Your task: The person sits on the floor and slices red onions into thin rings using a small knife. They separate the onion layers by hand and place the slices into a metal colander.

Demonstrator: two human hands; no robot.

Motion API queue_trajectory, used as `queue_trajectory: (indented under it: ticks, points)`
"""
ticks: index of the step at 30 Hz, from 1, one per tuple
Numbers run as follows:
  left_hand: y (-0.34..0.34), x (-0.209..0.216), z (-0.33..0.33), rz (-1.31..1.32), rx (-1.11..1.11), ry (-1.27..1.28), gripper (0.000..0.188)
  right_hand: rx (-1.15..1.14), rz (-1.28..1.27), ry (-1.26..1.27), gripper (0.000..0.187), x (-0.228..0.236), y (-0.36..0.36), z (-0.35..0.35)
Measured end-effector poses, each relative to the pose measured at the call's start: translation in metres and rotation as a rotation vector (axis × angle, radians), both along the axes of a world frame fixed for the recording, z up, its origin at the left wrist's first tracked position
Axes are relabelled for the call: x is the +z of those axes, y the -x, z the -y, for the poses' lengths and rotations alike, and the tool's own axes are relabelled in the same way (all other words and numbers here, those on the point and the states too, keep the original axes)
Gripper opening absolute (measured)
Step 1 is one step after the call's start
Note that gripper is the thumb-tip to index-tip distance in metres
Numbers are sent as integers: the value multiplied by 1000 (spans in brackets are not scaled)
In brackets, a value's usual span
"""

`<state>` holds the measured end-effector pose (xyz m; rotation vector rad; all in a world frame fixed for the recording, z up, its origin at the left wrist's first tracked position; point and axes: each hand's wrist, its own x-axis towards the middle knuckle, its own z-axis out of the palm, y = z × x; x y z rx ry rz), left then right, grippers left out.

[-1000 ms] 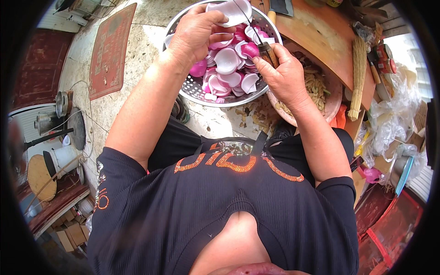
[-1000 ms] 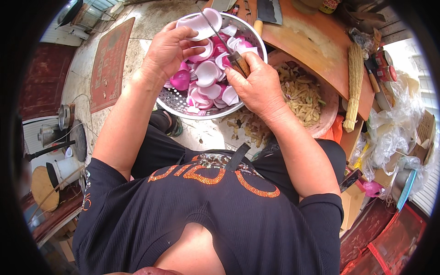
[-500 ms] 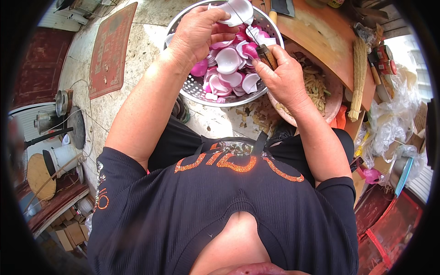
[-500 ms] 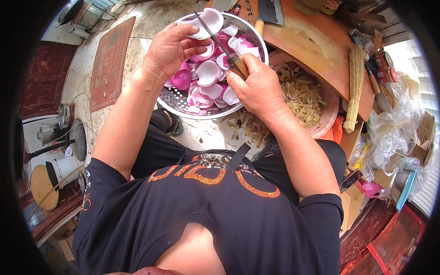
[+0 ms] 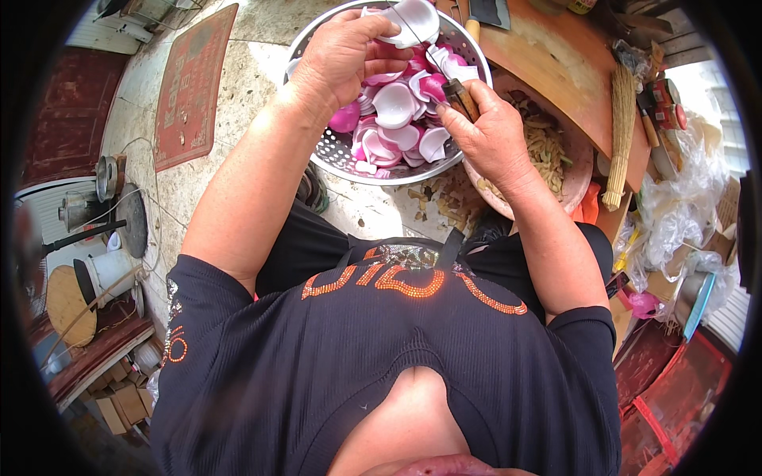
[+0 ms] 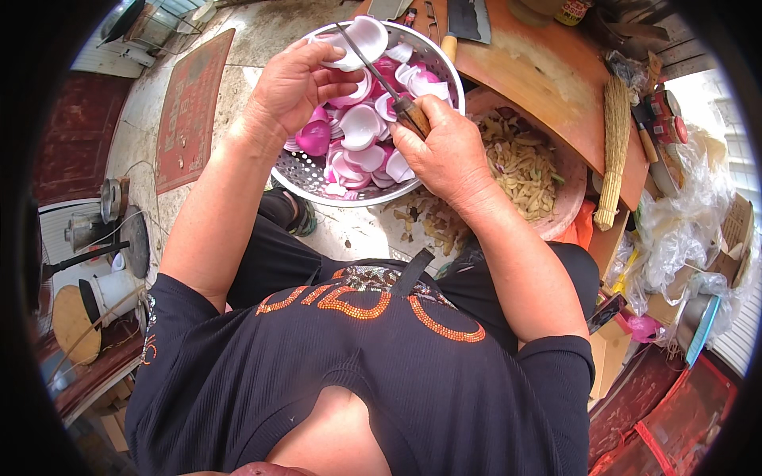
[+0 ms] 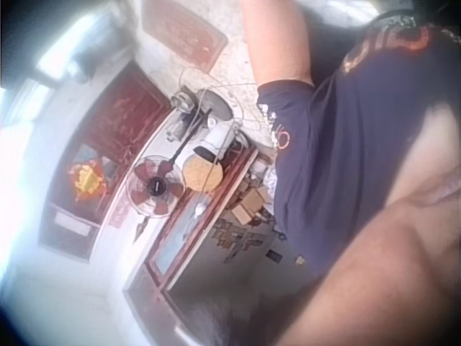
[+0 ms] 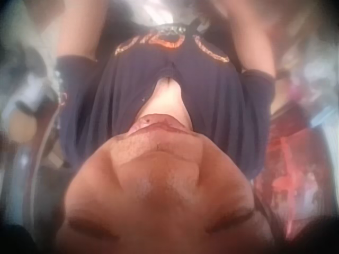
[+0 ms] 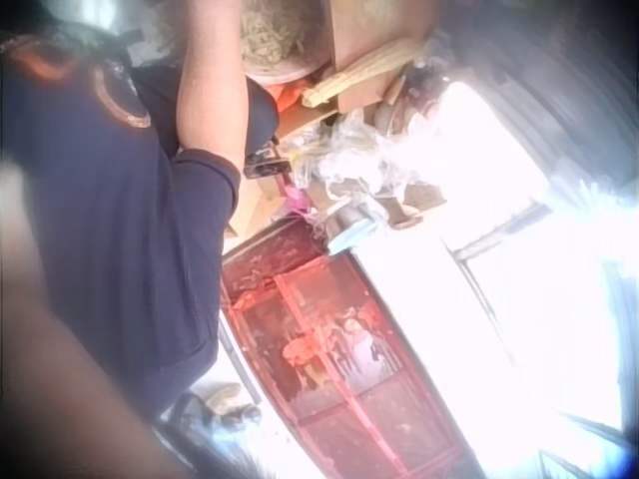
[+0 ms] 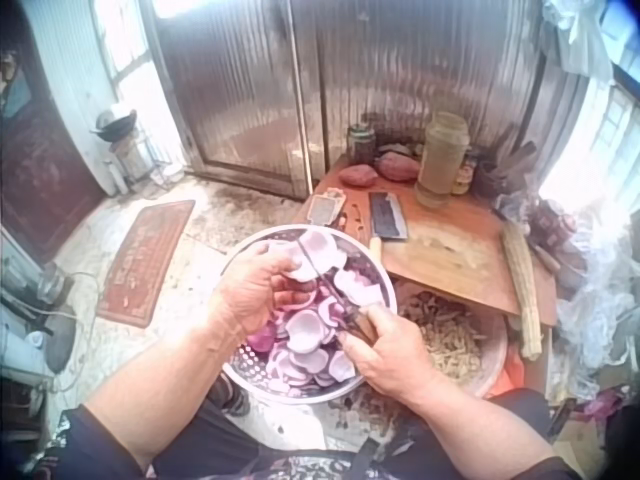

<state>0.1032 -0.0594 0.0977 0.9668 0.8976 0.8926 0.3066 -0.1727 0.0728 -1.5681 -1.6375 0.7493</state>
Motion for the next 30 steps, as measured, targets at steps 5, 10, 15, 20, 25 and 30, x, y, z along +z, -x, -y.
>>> queue_trajectory:
  ticks: [5,10,15,20,25,30]
  points:
    - [-4,4,3,-29,25,-9,28,6,-23,21,28,2,1,1]
    - [-8,8,8,-38,47,-35,30,3,-43,11,28,1,1,1]
    - [-13,15,16,-46,42,-47,29,-8,-22,51,28,4,3,2]
    - [-15,12,16,-19,60,-39,28,-19,-22,63,29,3,3,2]
    - [-11,9,12,-20,54,-21,27,-12,17,75,30,4,2,2]
    - [-12,12,14,-16,49,-19,26,1,31,83,30,0,1,1]
